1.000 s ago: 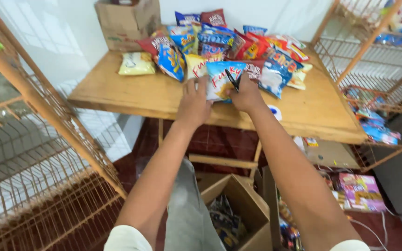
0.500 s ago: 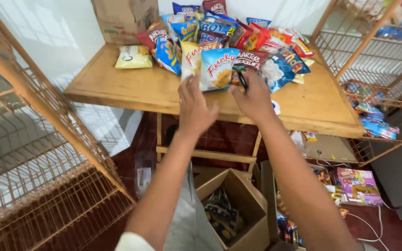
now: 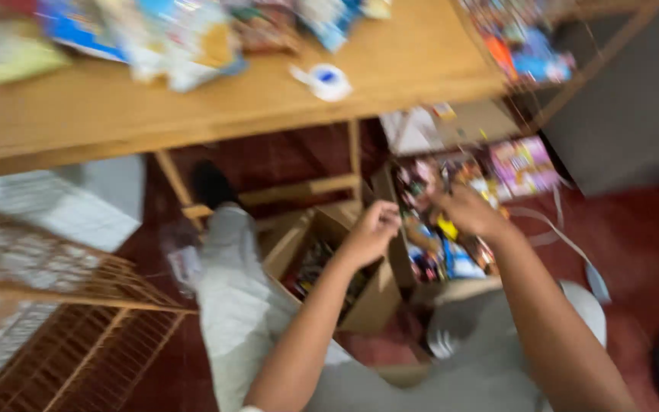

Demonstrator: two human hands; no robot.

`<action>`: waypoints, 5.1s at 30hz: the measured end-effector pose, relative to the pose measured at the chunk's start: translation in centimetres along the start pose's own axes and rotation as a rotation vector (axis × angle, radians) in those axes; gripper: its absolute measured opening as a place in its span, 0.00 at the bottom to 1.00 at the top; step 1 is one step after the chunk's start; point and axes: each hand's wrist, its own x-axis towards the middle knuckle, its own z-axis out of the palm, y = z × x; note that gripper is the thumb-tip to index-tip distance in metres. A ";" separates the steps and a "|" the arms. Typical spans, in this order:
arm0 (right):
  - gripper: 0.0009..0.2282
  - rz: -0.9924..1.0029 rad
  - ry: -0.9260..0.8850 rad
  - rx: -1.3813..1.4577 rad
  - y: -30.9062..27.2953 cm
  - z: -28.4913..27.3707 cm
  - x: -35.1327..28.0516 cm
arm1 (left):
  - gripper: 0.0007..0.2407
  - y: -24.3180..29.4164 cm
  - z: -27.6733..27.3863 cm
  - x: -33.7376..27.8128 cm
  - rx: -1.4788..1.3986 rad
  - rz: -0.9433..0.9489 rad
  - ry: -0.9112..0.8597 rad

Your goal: Sorting and labeling various snack bags using tape and a pen.

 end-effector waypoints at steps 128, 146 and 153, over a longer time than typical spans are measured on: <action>0.22 0.438 -0.041 0.583 12.7 15.4 -0.9 | 0.33 -11.1 -2.2 -1.6 0.282 -0.591 0.033; 0.35 0.442 0.025 0.322 19.5 15.9 -0.1 | 0.40 -8.7 -2.3 -2.4 0.187 -0.723 0.032; 0.34 0.197 -0.025 0.113 22.7 16.0 0.3 | 0.39 -15.0 -2.0 -2.8 0.296 -0.598 0.063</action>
